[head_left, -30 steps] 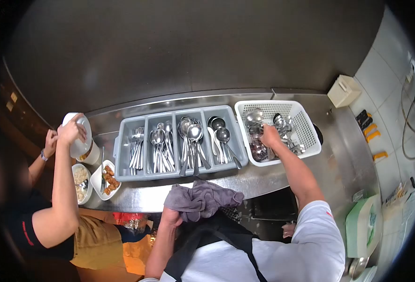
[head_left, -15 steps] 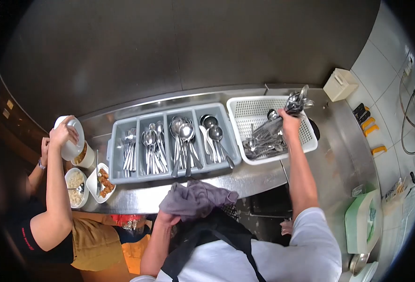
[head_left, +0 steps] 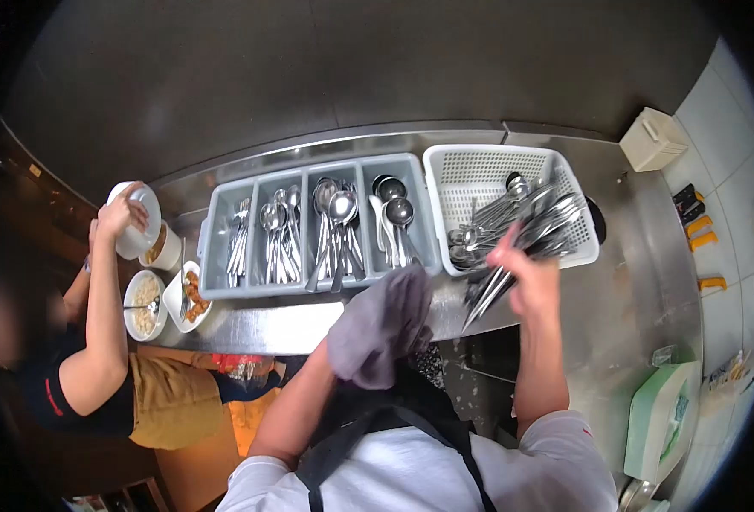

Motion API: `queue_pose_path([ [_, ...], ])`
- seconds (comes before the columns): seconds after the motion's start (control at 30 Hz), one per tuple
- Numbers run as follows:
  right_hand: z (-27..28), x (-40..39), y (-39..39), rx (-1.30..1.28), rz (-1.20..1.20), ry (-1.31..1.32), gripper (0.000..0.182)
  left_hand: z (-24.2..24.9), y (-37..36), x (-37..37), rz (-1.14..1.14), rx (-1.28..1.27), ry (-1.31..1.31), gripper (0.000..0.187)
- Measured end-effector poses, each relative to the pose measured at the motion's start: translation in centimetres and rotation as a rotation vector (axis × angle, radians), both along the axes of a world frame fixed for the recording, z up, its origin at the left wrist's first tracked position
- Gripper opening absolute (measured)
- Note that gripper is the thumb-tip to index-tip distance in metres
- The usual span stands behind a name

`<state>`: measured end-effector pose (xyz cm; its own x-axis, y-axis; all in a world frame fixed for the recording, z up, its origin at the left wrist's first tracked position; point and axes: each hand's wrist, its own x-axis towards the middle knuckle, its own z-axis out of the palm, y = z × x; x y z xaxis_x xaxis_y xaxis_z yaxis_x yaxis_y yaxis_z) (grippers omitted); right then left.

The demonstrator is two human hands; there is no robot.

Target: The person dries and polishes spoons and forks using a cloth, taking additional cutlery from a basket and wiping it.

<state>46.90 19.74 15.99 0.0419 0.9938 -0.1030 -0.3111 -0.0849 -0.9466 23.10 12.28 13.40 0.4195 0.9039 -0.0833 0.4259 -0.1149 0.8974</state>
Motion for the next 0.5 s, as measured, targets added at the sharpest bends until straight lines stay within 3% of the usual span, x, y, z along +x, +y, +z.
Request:
queue_pose_path([
  [0.03, -0.6, -1.3, -1.6, -0.054, 0.06, 0.027, 0.039, -0.2, 0.6, 1.0, 0.041, 0.038, 0.062, 0.06],
  [0.1, -1.9, -4.4, -4.2, -0.15, 0.169, 0.051, 0.041, 1.1, 0.8, 2.8, -0.012, 0.23, 0.363, 0.05],
  [0.13, -2.9, -5.7, -5.3, -0.108, 0.22, 0.086, 0.036, -2.8, -0.8, 2.4, 0.082, -0.036, -0.212, 0.052],
  [0.2, -5.8, -6.8, -7.2, -0.079, 0.292, 0.007, 0.033, -11.7, -4.8, 0.2, 0.11, -0.361, -0.609, 0.056],
  [0.3, -6.7, -7.8, -10.9, 0.121, 0.313, -0.138, 0.043, -8.7, -8.8, 0.0, 0.089, -0.555, -0.529, 0.044],
  [0.4, -7.7, -8.4, -14.9, 0.158, 0.425, -0.232, 0.051, -8.7, -13.2, 0.8, 0.113, -0.719, -0.682, 0.047],
  [0.5, -8.2, -9.1, -17.5, 0.139, 0.591, -0.199, 0.058, -7.7, -15.9, -0.7, 0.072, -0.569, -0.575, 0.052],
])
